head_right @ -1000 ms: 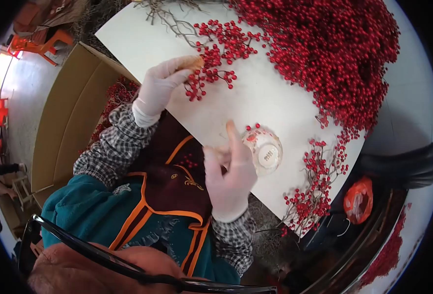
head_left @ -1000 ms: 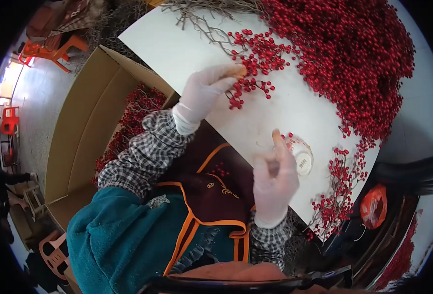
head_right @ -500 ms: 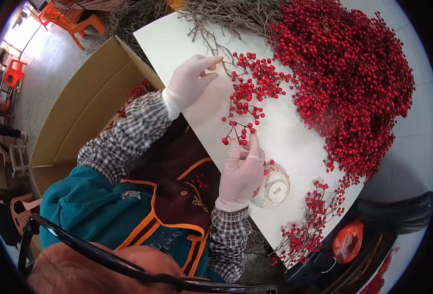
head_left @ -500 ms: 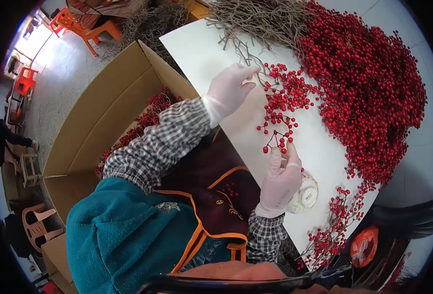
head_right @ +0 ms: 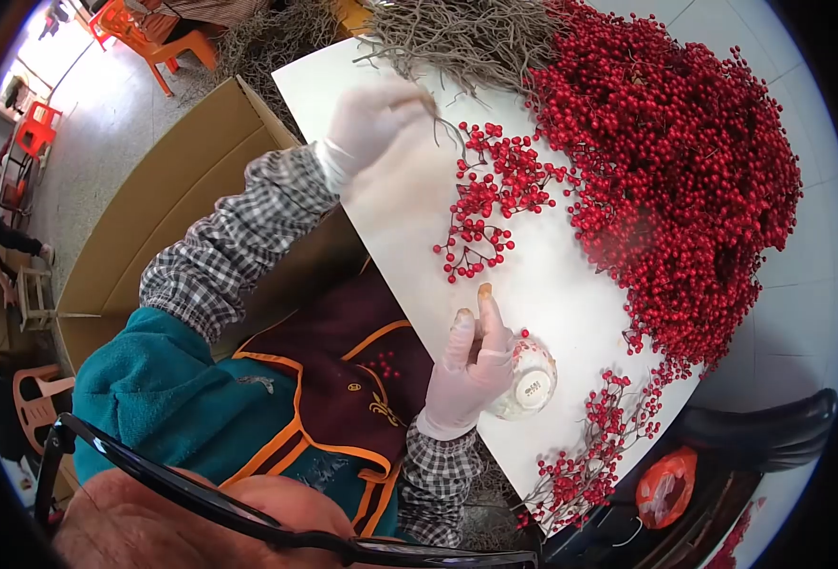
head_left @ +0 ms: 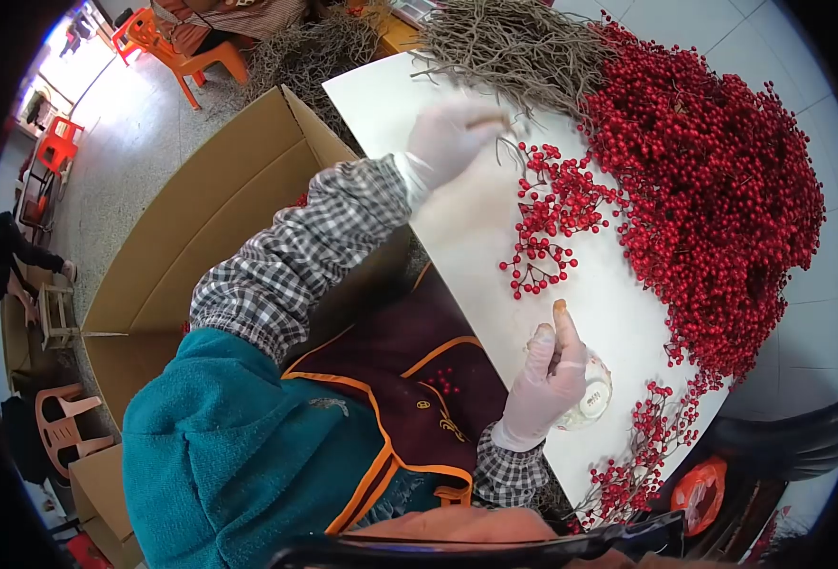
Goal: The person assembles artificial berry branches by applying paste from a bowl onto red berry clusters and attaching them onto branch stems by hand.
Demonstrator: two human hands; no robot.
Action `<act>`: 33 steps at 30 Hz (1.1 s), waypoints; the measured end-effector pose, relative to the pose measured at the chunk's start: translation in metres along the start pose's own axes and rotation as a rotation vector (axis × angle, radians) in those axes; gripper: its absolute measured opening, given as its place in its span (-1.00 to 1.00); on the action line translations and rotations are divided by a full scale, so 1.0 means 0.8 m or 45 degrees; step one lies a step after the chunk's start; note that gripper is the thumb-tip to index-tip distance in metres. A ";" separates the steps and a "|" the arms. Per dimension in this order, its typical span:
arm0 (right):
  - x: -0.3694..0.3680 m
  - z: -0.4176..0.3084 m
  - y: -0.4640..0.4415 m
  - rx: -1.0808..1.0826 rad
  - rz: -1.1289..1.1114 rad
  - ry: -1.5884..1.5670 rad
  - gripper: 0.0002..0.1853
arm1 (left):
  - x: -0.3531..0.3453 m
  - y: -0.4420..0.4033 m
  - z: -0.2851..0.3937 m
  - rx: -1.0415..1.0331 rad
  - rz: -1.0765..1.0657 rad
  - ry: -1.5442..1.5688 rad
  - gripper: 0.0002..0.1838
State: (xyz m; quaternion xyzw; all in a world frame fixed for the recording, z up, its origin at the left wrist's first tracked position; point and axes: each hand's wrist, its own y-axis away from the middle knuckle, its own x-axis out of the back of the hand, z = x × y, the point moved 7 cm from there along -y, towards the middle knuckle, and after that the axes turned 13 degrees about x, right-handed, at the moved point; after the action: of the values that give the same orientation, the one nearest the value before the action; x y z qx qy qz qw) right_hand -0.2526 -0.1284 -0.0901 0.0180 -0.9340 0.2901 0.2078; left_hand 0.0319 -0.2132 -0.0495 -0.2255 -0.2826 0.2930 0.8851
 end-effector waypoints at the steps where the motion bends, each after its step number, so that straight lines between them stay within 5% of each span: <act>1: 0.000 0.000 0.000 0.012 -0.002 -0.003 -0.68 | 0.017 -0.006 0.007 0.019 0.073 0.252 -0.84; 4: 0.004 0.003 -0.001 0.027 0.013 -0.044 -0.66 | 0.072 -0.020 0.035 0.382 0.070 0.761 -0.82; 5: 0.003 0.000 -0.003 0.032 0.029 -0.076 -0.66 | 0.083 -0.024 0.034 0.314 0.103 0.901 -0.81; 9: -0.013 -0.006 -0.015 0.012 -0.077 -0.107 -0.57 | 0.056 -0.013 -0.017 0.337 -0.105 0.455 -0.81; 12: -0.041 -0.020 -0.036 0.012 -0.236 -0.211 -0.45 | 0.030 0.047 0.043 0.061 -0.378 0.152 -0.81; 13: -0.051 -0.026 -0.042 0.030 -0.271 -0.245 -0.43 | 0.025 0.061 0.067 -0.250 -0.292 -0.089 -0.82; 15: -0.070 -0.037 -0.053 0.062 -0.325 -0.308 -0.38 | 0.010 0.085 0.062 -0.196 -0.347 0.019 -0.78; 19: -0.097 -0.027 -0.054 -0.003 -0.245 -0.531 -0.55 | -0.009 0.106 0.057 -0.338 -0.443 -0.208 -0.75; 20: -0.093 -0.023 -0.055 0.244 -0.111 -0.296 -0.68 | -0.012 0.107 0.050 -0.326 -0.460 -0.151 -0.74; 22: -0.087 -0.009 -0.046 0.011 -0.119 -0.398 -0.71 | -0.013 0.103 0.041 -0.129 -0.543 0.009 -0.74; 26: -0.088 0.004 -0.036 -0.145 -0.097 -0.479 -0.73 | 0.015 0.067 0.056 -0.352 -0.262 -0.238 -0.78; 29: -0.096 0.012 -0.033 -0.195 -0.042 -0.522 -0.72 | 0.001 0.058 0.035 -0.234 -0.278 0.014 -0.83; 32: -0.089 0.019 -0.029 -0.341 0.065 -0.633 -0.72 | -0.012 0.056 -0.015 0.687 -0.474 0.744 -0.85; 33: -0.086 0.016 -0.031 -0.346 0.085 -0.639 -0.71 | -0.014 0.056 -0.023 0.719 -0.556 0.758 -0.84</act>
State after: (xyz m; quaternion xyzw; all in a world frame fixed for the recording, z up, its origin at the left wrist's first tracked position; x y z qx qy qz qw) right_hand -0.1908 -0.1617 -0.1136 0.0305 -0.9866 0.1554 -0.0391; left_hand 0.0183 -0.1924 -0.0922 0.0149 0.0337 0.0878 0.9955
